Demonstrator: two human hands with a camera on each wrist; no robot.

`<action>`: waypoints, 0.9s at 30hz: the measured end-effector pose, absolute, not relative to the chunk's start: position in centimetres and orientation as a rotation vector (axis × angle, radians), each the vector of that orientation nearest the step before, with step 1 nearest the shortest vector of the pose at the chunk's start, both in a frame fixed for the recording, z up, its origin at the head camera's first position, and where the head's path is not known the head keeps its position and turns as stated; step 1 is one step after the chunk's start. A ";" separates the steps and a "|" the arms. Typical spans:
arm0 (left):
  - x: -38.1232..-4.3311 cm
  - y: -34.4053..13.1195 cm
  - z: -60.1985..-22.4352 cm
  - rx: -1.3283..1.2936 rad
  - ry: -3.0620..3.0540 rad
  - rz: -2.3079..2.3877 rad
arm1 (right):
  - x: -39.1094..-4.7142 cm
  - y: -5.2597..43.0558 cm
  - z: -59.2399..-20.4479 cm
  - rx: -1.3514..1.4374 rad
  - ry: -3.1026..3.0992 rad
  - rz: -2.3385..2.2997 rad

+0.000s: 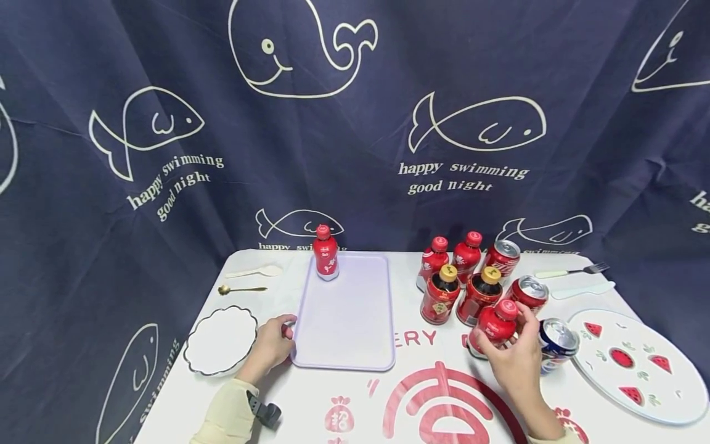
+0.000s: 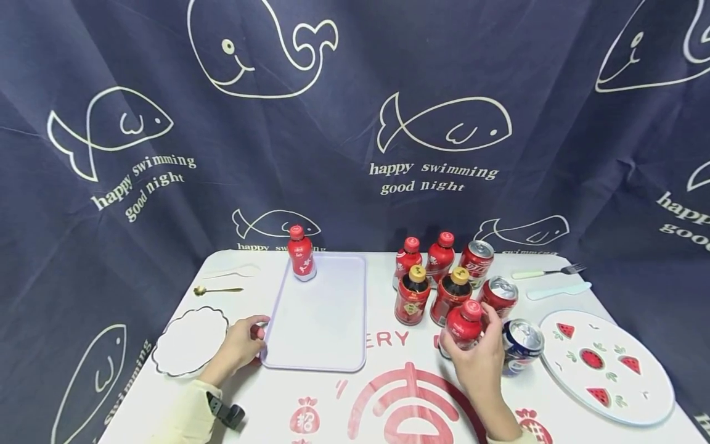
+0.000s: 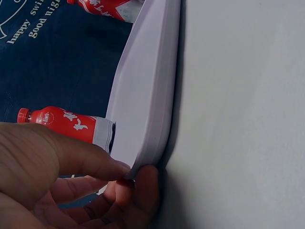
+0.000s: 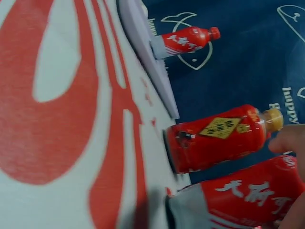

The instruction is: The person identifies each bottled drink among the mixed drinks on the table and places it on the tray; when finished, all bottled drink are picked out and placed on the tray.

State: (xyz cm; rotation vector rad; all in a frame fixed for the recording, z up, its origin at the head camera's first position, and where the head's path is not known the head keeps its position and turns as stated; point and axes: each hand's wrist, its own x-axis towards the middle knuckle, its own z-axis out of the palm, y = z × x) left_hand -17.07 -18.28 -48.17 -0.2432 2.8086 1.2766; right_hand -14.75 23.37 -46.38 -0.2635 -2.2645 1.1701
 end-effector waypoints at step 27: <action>-17.1 -18.5 -48.4 -0.189 2.870 1.194 | -13.8 22.3 -43.4 0.252 -2.297 1.338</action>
